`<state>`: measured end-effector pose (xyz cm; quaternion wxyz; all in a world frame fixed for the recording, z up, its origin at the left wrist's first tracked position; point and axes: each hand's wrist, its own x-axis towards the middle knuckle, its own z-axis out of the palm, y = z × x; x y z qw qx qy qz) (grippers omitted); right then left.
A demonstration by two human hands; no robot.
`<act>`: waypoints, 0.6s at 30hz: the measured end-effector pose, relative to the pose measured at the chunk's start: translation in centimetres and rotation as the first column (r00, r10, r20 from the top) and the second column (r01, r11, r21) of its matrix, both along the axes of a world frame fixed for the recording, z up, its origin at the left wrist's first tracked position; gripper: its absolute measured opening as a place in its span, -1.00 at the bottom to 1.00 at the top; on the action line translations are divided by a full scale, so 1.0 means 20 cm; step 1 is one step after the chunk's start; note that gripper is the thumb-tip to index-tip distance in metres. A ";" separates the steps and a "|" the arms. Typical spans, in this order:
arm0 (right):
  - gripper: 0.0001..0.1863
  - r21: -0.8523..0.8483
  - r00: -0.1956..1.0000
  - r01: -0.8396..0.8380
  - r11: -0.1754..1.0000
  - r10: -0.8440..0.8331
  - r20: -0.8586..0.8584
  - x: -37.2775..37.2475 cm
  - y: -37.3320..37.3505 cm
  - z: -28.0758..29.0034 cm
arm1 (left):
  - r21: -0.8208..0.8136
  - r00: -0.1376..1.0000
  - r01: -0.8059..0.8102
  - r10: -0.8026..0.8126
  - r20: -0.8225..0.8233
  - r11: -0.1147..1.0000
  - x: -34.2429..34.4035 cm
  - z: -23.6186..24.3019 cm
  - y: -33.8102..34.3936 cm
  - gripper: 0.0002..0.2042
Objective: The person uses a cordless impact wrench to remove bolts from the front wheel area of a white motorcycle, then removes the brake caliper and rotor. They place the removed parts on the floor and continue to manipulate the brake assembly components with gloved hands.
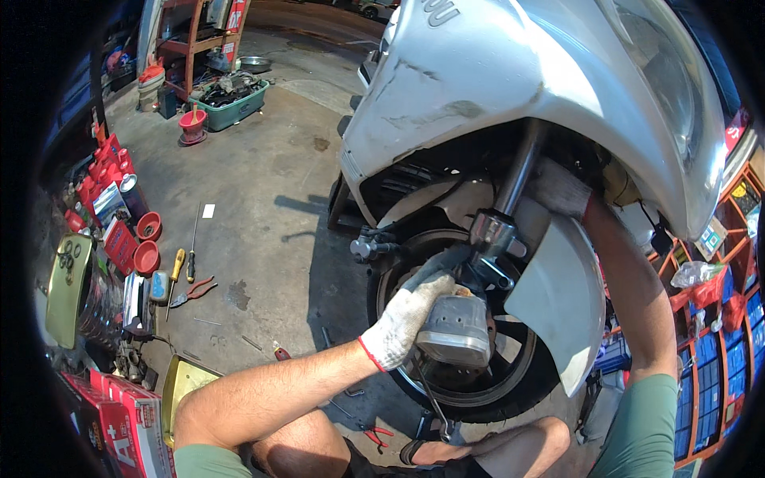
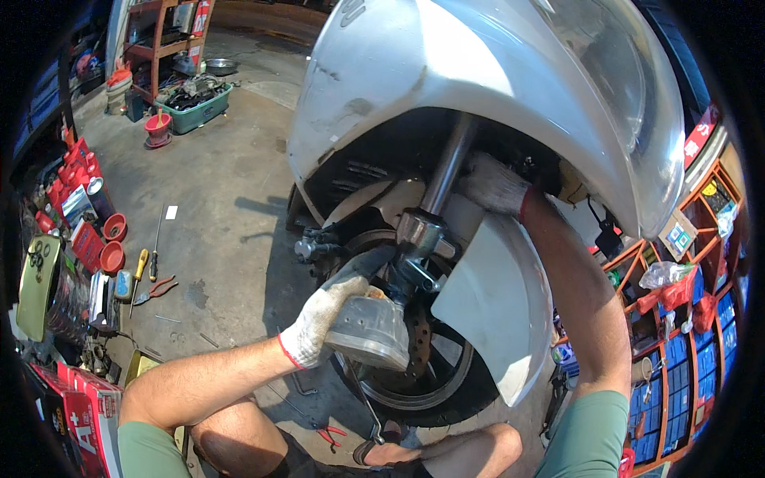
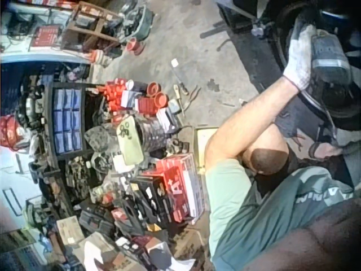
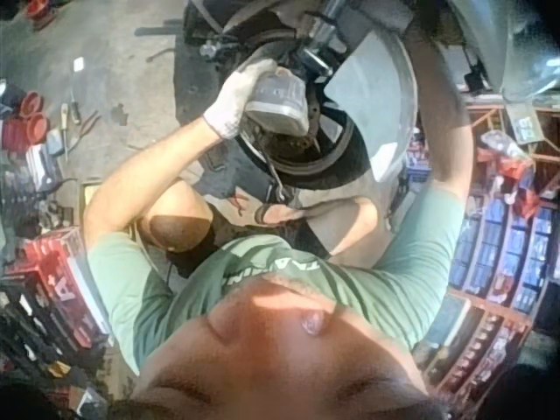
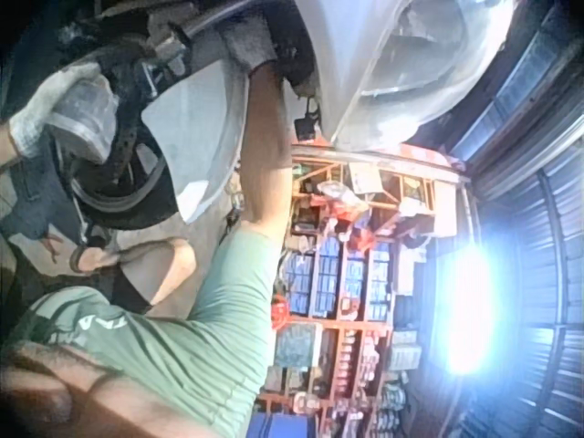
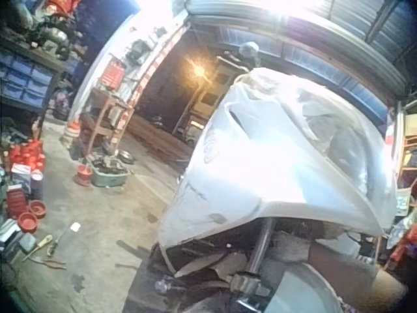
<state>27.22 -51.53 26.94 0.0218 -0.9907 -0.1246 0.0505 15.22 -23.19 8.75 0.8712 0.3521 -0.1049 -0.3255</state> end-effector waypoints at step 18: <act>-0.59 0.713 0.893 0.080 0.697 -0.367 0.259 -1.46 0.55 -0.47 | -0.340 0.974 0.021 -0.096 -0.206 0.940 0.02 -0.18 0.00 -0.59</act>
